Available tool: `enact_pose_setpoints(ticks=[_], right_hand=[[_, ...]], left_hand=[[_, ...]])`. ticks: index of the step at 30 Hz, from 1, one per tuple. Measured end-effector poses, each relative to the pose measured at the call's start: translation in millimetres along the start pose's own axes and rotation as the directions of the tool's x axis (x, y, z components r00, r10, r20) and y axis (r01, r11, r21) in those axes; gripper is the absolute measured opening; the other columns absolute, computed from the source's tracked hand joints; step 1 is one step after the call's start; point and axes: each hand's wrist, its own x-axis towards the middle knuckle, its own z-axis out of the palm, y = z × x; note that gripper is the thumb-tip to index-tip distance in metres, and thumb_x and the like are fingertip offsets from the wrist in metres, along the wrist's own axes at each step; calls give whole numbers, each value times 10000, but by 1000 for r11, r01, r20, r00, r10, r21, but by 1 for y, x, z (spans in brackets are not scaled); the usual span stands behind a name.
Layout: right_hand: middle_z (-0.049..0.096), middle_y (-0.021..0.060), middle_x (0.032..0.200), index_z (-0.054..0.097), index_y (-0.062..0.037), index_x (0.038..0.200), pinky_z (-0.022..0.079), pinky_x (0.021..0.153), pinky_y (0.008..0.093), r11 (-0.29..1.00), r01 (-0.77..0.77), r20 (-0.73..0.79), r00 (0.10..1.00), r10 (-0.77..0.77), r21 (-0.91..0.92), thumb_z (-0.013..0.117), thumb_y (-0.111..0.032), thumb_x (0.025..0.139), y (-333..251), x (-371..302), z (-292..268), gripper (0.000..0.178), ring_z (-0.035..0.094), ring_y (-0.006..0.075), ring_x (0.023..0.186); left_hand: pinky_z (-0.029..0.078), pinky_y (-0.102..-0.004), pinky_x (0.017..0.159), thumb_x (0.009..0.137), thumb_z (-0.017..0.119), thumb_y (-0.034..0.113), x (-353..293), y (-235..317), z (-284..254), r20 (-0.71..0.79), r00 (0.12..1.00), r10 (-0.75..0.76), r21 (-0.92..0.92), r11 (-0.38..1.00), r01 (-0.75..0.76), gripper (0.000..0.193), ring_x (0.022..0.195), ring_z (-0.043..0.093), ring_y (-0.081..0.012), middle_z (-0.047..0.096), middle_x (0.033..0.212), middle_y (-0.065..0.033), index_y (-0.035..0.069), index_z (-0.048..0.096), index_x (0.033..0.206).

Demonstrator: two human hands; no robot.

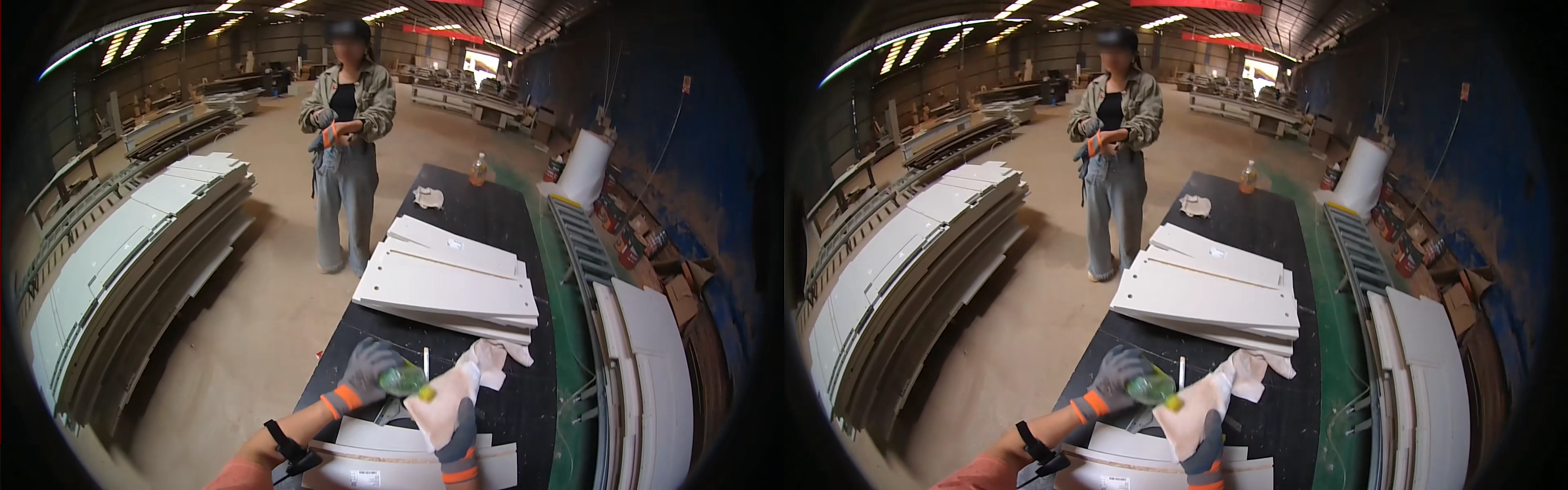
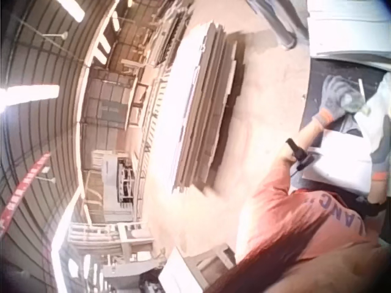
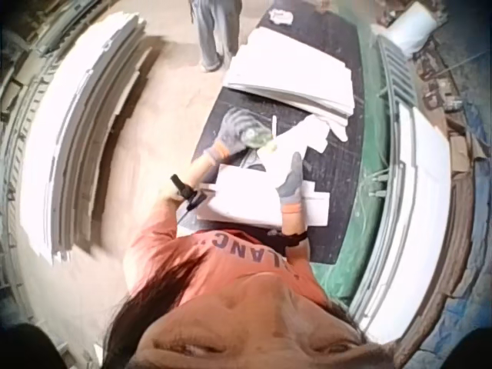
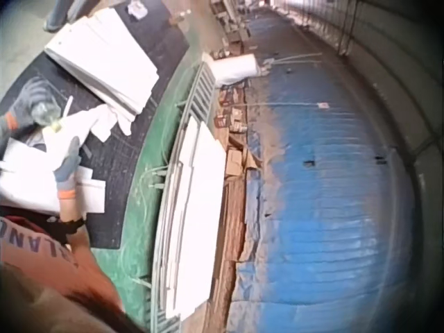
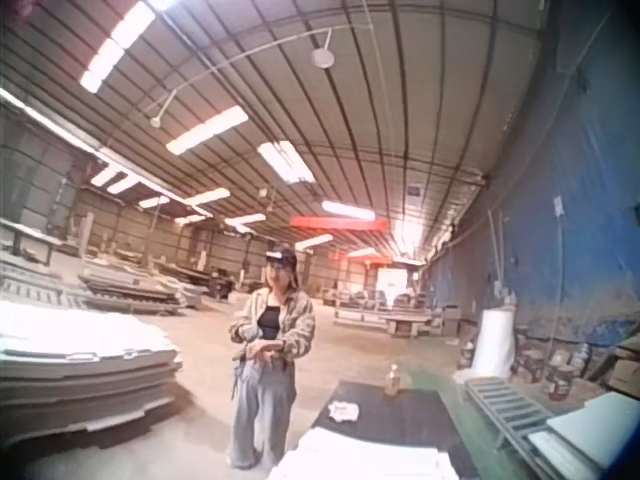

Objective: The recorder cleans and scrapes residue off white furniture panels on a work table.

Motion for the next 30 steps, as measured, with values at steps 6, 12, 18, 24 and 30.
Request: enact_pose_setpoints(ticks=[6,12,18,24,30], right_hand=[[357,165,1502,173,22,1505,230,1165,384,686,192,159,981,-111,-702,395,-515,990,28,-17,4,776,355,281,1374],[519,228,1303,472,-8,1303,286,1108,415,-273,454,512,834,-207,-848,726,-330,829,8,-15,74,627,439,364,1272],[527,210,1292,470,2,1321,314,1093,420,-249,439,489,851,-191,-863,729,-331,827,-2,-19,67,650,459,346,1255],[540,118,1237,475,-43,1273,392,980,384,957,127,24,992,-125,-259,558,-376,944,-9,-38,35,475,512,248,1145],[456,106,1411,348,-40,1448,338,1111,368,967,165,89,985,-150,-195,344,-368,1043,-43,-81,-40,521,439,216,1292]], left_hand=[[322,-563,1114,639,702,148,15,34,-26,88,967,237,303,919,-253,481,1278,489,-238,592,1190,13,259,648,1103],[331,-568,1104,657,696,166,6,42,-32,127,957,260,305,908,-287,463,1265,498,-233,594,1170,18,270,651,1106],[283,-578,1113,623,776,206,-7,22,-21,-1,999,50,254,966,-48,517,1273,487,-249,604,1166,-4,239,641,1120],[368,-475,1073,598,801,164,-23,-20,19,-190,953,-236,-49,972,231,566,1195,538,-334,631,1140,-97,138,625,1135],[489,-341,994,675,836,68,-35,-67,16,100,735,-671,-792,393,467,663,1121,603,-174,638,1210,-41,63,544,1269]])
